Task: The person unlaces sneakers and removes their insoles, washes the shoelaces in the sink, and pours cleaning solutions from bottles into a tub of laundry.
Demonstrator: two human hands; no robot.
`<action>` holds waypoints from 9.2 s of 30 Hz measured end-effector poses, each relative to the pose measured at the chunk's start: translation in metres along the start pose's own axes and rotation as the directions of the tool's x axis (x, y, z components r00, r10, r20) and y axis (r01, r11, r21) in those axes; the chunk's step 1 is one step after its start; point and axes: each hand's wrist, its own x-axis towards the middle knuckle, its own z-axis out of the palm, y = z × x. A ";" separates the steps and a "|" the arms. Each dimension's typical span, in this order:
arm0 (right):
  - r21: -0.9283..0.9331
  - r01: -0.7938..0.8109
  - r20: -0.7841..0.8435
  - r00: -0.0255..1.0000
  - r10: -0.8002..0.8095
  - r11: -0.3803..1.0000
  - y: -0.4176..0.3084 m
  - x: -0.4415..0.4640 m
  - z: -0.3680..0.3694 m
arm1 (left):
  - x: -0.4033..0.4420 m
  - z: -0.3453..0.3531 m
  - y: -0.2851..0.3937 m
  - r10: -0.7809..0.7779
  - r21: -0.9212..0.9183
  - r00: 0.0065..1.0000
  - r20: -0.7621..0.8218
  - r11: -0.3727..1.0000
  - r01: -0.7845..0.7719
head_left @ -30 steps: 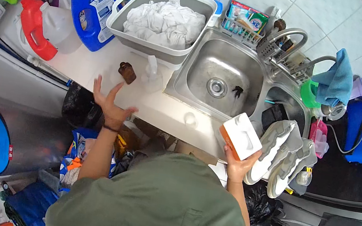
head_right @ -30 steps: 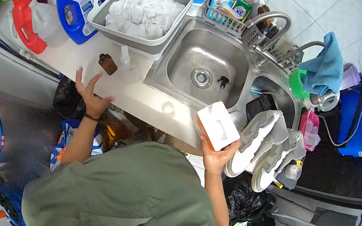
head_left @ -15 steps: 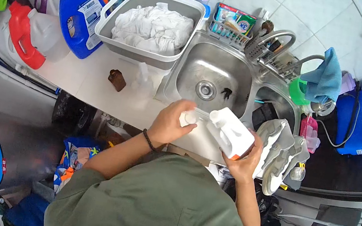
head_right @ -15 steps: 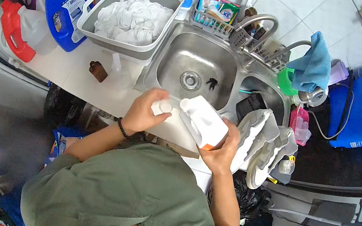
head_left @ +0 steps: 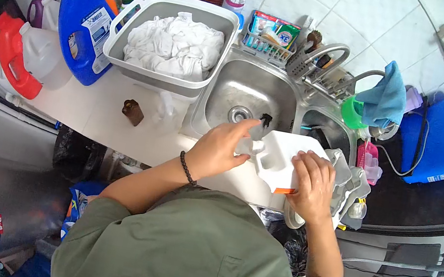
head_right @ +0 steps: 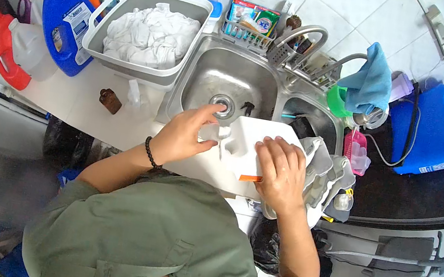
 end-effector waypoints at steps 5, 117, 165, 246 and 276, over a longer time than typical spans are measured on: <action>-0.242 0.216 0.079 0.976 -0.203 0.946 0.014 0.018 -0.022 | 0.013 0.014 -0.004 -0.022 -0.122 1.000 0.010 0.992 0.023; -0.425 0.616 0.378 0.787 -0.488 0.664 0.038 0.045 -0.127 | 0.030 0.078 0.018 -0.042 -0.518 0.963 0.265 0.837 0.179; -0.450 0.606 0.395 0.794 -0.463 0.656 0.039 0.044 -0.124 | 0.025 0.089 0.008 -0.056 -0.532 0.968 0.244 0.827 0.182; -0.433 0.590 0.373 0.806 -0.460 0.682 0.031 0.038 -0.106 | 0.022 0.084 0.013 -0.112 -0.498 0.960 0.257 0.836 0.231; -0.411 0.551 0.332 0.832 -0.444 0.726 0.042 0.028 -0.097 | 0.021 0.092 0.007 -0.146 -0.430 0.954 0.264 0.867 0.251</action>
